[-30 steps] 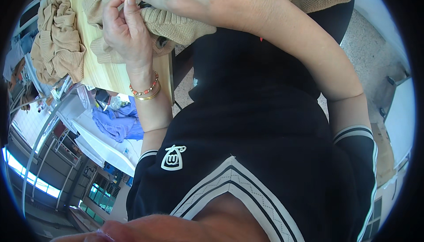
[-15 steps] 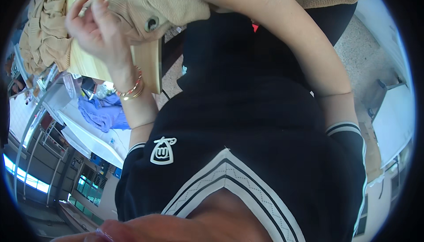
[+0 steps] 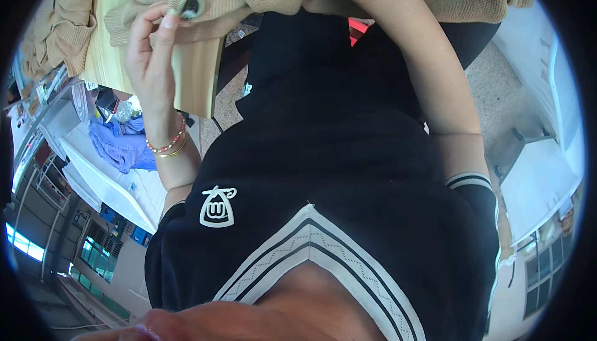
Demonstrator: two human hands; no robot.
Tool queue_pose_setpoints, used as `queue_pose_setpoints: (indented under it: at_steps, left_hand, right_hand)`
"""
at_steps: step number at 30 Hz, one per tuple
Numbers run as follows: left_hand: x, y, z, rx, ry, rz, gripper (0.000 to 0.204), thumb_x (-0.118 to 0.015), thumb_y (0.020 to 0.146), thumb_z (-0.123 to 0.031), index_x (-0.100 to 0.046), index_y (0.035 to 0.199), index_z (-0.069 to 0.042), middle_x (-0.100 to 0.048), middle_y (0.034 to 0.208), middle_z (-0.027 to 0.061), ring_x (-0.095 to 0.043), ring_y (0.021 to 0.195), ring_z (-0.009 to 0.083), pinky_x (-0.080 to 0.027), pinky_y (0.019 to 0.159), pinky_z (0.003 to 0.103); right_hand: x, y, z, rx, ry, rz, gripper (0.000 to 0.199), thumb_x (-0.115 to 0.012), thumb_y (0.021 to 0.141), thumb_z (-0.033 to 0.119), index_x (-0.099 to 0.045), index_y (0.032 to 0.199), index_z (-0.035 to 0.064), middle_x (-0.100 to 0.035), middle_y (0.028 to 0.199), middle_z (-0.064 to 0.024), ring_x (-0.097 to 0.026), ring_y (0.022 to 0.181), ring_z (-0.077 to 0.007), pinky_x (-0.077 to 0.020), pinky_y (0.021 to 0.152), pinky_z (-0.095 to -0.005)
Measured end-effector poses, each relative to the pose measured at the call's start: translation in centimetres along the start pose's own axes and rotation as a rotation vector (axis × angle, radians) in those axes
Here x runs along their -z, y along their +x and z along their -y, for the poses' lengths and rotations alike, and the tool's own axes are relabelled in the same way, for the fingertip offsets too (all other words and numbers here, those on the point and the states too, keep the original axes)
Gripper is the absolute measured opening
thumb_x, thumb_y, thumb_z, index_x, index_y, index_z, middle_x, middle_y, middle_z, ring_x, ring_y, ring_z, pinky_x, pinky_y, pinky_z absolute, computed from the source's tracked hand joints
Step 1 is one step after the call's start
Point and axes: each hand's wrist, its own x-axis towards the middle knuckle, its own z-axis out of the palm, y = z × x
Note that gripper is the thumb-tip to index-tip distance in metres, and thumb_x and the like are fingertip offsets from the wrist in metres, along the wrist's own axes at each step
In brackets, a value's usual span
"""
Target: Trimming loose threads from knitted sweaters using small handheld scissors.
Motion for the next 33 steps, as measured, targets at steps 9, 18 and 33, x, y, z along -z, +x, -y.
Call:
queue_pose_setpoints:
  at_steps: [9,18,33]
  left_hand:
    - [0.8,1.4,-1.4,0.072,-0.605,0.122,0.029,-0.052,0.108,-0.014,-0.061,0.126,0.008,-0.067,0.115,0.0071,-0.057,0.108,0.0123,-0.040,0.101,0.029]
    - [-1.4,1.6,-3.1,0.158,-0.800,0.009,0.021,-0.059,0.106,-0.015,-0.066,0.119,0.001,-0.068,0.106,0.0001,-0.059,0.101,0.0049,-0.044,0.092,0.022]
    - [-1.7,1.5,-2.9,0.160,-0.777,0.011,0.020,-0.059,0.105,-0.015,-0.067,0.115,0.000,-0.066,0.104,-0.0013,-0.057,0.098,0.0038,-0.043,0.090,0.021]
  right_hand:
    - [3.1,1.7,3.2,0.146,-0.317,0.040,0.037,-0.077,0.085,0.011,-0.070,0.121,0.0037,-0.066,0.104,-0.0140,-0.069,0.093,-0.0304,-0.0553,0.088,-0.0385]
    - [1.2,-0.4,5.7,0.100,-0.046,0.202,0.046,-0.084,0.082,0.013,-0.071,0.125,0.0048,-0.064,0.089,-0.0094,-0.065,0.072,-0.0237,-0.0518,0.063,-0.0329]
    - [-0.3,-0.3,5.3,0.120,0.024,0.139,0.053,-0.085,0.080,0.010,-0.069,0.131,0.0046,-0.064,0.089,-0.0092,-0.059,0.070,-0.0209,-0.0490,0.061,-0.0308]
